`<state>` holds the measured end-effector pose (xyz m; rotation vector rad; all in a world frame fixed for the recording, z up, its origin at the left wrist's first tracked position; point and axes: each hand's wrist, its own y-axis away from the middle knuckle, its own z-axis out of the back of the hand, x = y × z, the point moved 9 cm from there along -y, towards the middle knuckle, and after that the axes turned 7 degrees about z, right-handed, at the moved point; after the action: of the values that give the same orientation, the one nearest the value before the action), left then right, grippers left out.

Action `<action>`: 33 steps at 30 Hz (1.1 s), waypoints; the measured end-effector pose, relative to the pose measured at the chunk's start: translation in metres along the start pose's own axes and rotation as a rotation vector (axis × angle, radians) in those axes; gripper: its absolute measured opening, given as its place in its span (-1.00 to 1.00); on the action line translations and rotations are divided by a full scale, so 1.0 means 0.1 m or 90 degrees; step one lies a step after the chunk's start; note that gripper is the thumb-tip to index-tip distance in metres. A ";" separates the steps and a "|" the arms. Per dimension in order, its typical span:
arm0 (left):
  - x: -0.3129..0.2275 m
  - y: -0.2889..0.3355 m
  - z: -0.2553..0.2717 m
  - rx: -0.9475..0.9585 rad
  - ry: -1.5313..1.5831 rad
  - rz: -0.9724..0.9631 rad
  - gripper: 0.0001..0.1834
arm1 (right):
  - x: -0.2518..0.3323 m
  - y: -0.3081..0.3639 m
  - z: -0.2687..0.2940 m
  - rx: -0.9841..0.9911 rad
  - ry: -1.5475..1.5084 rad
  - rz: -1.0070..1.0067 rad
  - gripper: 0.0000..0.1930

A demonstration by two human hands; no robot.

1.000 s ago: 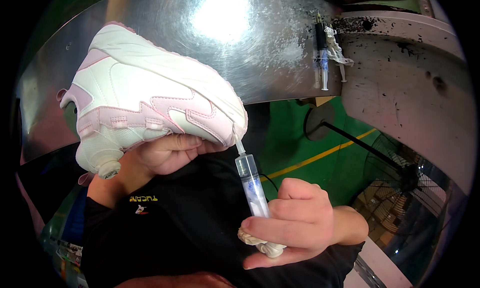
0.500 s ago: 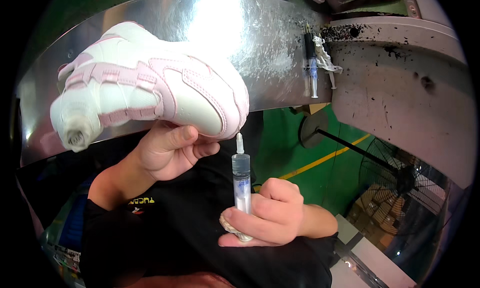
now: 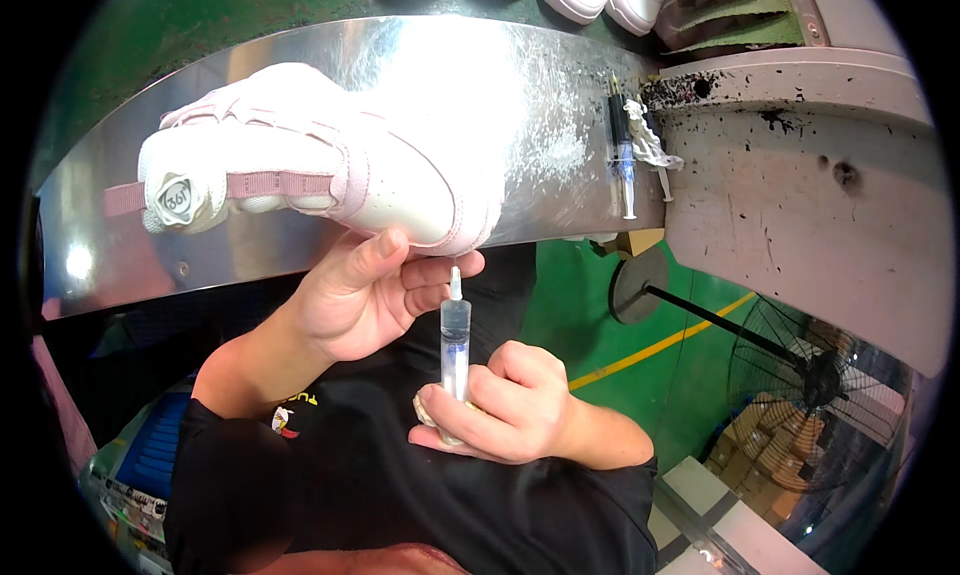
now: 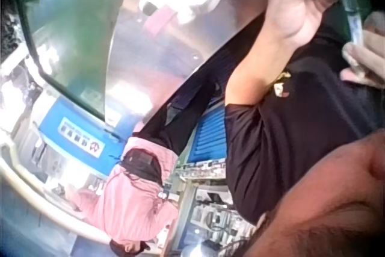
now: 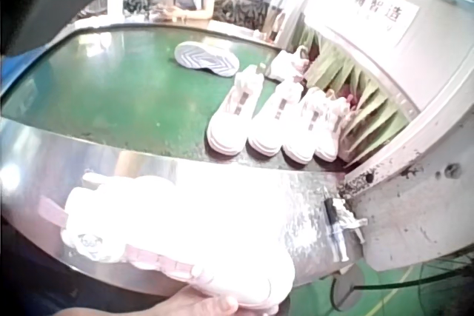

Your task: The person injects a clear liquid into the sole of pink and white sneakers using a syringe. They handle each shoe one at a time, insert the needle into the sole, and then place the shoe back on the conveyor belt.

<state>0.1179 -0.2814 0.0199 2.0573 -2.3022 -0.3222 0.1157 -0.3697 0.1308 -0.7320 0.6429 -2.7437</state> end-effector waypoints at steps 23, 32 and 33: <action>-1.09 1.32 0.42 -0.399 -0.385 -0.254 -0.26 | -1.40 0.28 0.29 -0.023 0.123 -0.216 -0.33; -2.99 -0.40 0.49 -0.386 -0.525 -0.240 -0.55 | -0.62 1.32 0.49 -0.016 0.182 -0.475 -0.36; -2.99 -0.52 0.50 -0.369 -0.536 -0.229 -0.54 | -0.56 1.51 0.44 -0.015 0.183 -0.518 -0.36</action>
<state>0.1972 0.0142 -0.0054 2.2014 -1.6999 -1.9097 0.2016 -0.4999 0.0715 -0.7231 0.4993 -3.6430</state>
